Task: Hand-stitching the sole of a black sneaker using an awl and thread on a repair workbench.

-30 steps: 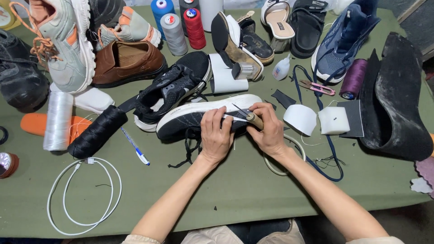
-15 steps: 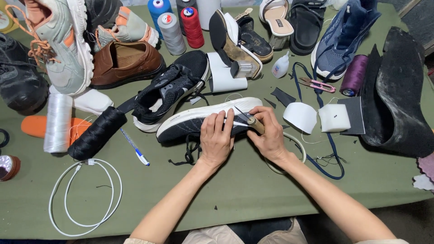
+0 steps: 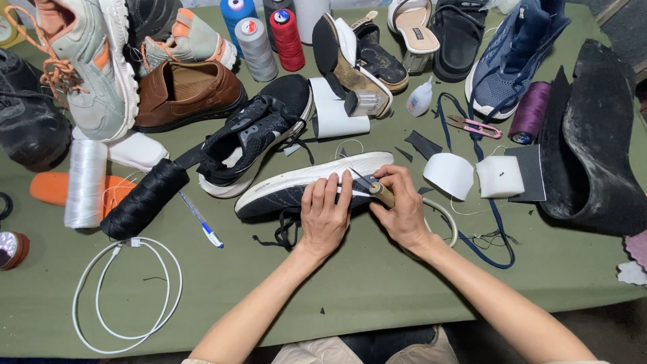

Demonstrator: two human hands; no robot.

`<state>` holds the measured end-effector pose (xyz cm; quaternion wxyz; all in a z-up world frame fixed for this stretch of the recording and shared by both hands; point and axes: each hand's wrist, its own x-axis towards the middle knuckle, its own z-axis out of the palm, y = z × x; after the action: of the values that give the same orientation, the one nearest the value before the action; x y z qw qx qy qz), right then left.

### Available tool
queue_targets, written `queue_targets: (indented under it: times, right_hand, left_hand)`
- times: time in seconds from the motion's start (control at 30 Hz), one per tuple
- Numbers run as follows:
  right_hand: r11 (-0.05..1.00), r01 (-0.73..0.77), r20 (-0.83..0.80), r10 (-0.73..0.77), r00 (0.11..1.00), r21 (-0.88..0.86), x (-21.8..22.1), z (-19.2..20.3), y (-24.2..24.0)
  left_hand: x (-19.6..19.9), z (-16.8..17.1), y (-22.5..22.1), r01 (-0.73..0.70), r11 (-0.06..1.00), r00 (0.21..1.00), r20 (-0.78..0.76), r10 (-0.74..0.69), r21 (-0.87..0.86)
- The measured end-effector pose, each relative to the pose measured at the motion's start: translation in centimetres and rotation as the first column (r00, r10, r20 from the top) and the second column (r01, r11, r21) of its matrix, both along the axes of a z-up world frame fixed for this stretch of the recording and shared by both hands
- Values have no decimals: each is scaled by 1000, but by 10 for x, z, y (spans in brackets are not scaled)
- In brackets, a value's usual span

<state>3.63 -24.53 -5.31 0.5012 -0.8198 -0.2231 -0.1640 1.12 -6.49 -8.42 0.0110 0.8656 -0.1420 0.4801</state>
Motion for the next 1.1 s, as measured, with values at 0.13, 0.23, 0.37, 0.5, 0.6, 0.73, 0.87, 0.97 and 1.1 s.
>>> queue_targets:
  times: [0.13, 0.23, 0.37, 0.5, 0.6, 0.73, 0.87, 0.97, 1.1]
  right_hand:
    - [1000, 7, 9, -7, 1000, -6, -1, -1, 1]
    - [999, 22, 17, -22, 1000, -31, -1, -5, 1]
    - [999, 26, 19, -26, 999, -21, -1, -3, 1]
    - [1000, 25, 10, -25, 1000, -15, 0, 0, 1]
    - [999, 27, 5, -27, 1000, -20, 0, -1, 1]
    - [1000, 29, -2, -29, 1000, -11, 1, -1, 2]
    - [999, 32, -18, -32, 999, -1, 2, 2, 3]
    - [1000, 30, -40, -30, 999, 4, 0, 5, 3]
    - [999, 49, -86, -50, 995, -14, -13, 17, 5]
  left_hand:
    - [-2, 0, -1, -11, 1000, 1000, 3, 11, 9]
    - [-3, -2, -2, -22, 1000, 1000, -4, 22, 17]
    - [-3, 0, -4, -27, 1000, 999, -16, 27, 14]
    - [-5, 12, -6, -28, 999, 998, -63, 29, 23]
    - [-5, 13, -7, -22, 999, 997, -75, 23, 24]
    - [3, 5, -6, -34, 999, 998, -58, 36, 32]
    - [9, 15, -5, -26, 999, 999, -26, 27, 33]
    - [11, 19, -5, -19, 999, 1000, 2, 19, 32]
    - [18, 23, -2, -3, 1000, 1000, 22, 2, 14]
